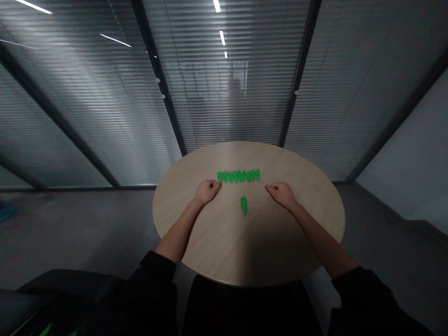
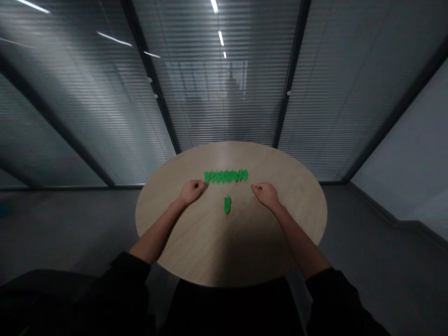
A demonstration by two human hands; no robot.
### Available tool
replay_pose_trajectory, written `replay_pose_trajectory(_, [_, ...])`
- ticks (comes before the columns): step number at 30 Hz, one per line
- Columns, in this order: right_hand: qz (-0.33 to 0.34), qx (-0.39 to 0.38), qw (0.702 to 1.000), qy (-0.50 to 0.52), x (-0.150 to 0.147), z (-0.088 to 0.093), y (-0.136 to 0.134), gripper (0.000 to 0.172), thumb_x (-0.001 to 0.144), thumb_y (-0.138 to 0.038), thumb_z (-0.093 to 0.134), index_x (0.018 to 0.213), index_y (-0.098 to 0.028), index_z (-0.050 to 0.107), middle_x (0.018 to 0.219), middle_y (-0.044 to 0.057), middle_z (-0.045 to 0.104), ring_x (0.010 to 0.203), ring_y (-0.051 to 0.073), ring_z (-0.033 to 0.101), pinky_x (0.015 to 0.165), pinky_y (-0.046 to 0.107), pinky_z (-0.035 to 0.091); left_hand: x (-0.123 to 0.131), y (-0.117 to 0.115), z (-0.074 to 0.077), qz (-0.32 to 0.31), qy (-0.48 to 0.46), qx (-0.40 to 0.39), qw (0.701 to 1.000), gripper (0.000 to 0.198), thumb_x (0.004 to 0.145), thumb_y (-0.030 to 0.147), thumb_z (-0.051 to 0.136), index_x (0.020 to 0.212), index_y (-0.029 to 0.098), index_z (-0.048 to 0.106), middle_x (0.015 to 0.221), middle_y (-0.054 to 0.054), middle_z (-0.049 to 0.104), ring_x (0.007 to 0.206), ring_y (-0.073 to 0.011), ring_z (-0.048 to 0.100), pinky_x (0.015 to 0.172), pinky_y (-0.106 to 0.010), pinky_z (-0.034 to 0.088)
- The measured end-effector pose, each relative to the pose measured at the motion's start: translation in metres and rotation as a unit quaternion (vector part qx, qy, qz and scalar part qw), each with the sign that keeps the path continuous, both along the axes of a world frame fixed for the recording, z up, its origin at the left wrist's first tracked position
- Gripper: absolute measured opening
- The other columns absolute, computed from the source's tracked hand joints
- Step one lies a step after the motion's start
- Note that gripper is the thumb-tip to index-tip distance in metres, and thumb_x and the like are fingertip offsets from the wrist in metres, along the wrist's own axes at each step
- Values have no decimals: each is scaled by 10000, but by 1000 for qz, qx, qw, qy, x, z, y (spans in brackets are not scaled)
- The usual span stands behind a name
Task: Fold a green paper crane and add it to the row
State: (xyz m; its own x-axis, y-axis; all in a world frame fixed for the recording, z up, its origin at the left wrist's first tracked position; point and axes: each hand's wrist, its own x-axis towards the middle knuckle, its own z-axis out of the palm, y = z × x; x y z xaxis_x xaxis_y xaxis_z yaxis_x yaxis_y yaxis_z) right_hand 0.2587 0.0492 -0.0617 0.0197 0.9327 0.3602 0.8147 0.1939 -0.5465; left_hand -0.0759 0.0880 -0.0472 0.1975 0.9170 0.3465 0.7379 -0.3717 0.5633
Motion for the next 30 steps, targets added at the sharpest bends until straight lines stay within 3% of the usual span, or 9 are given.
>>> replay_pose_trajectory(30, [7,-1,1000,-6,0,2,-2,481,837,-529,436,486,-206,380,486,-14,369,485,126,367,527,284,234,-2,3,-4,1,2,3,1000,431,849,485,427,528,198,401,516,32,383,513,-114,361,541,-282,220])
